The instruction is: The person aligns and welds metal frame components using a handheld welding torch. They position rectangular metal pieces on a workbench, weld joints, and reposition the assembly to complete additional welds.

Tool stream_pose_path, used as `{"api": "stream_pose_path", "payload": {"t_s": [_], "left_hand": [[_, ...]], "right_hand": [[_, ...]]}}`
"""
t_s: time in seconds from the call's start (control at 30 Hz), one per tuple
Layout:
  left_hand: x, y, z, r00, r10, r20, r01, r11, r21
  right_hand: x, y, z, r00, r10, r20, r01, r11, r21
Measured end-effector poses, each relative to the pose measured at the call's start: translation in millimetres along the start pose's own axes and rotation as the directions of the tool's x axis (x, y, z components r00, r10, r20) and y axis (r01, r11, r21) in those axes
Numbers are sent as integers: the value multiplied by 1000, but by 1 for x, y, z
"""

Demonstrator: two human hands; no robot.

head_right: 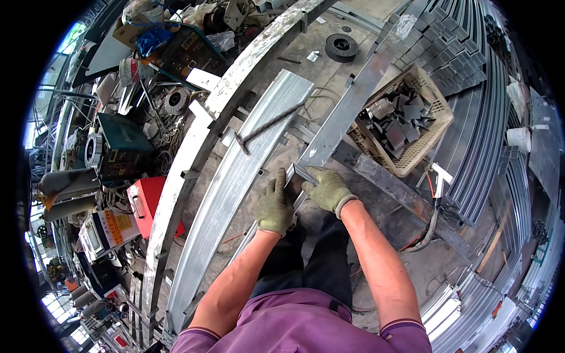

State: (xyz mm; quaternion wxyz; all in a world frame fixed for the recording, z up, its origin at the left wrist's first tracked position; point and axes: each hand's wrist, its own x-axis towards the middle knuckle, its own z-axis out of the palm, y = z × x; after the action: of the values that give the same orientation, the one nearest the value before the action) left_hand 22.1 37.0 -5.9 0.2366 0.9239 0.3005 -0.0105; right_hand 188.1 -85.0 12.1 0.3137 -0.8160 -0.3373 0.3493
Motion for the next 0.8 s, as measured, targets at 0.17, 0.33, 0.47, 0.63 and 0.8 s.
{"api": "stream_pose_path", "payload": {"t_s": [0.17,0.33,0.47,0.63,0.8], "left_hand": [[-4,3,-2,990,107,-94,-112,993,-44],[-9,6,-7,981,177,-82,-181,982,-45],[-8,8,-12,970,237,-52,-237,972,3],[-4,9,-16,977,210,36,-211,978,5],[-2,12,-19,973,199,116,-207,977,59]], "right_hand": [[2,6,1,1000,6,16,-7,999,45],[2,0,-3,997,37,64,-41,997,62],[0,8,-1,999,-25,32,22,995,99],[0,13,-3,997,-49,61,40,989,140],[-1,17,-1,998,-40,42,35,991,131]]}}
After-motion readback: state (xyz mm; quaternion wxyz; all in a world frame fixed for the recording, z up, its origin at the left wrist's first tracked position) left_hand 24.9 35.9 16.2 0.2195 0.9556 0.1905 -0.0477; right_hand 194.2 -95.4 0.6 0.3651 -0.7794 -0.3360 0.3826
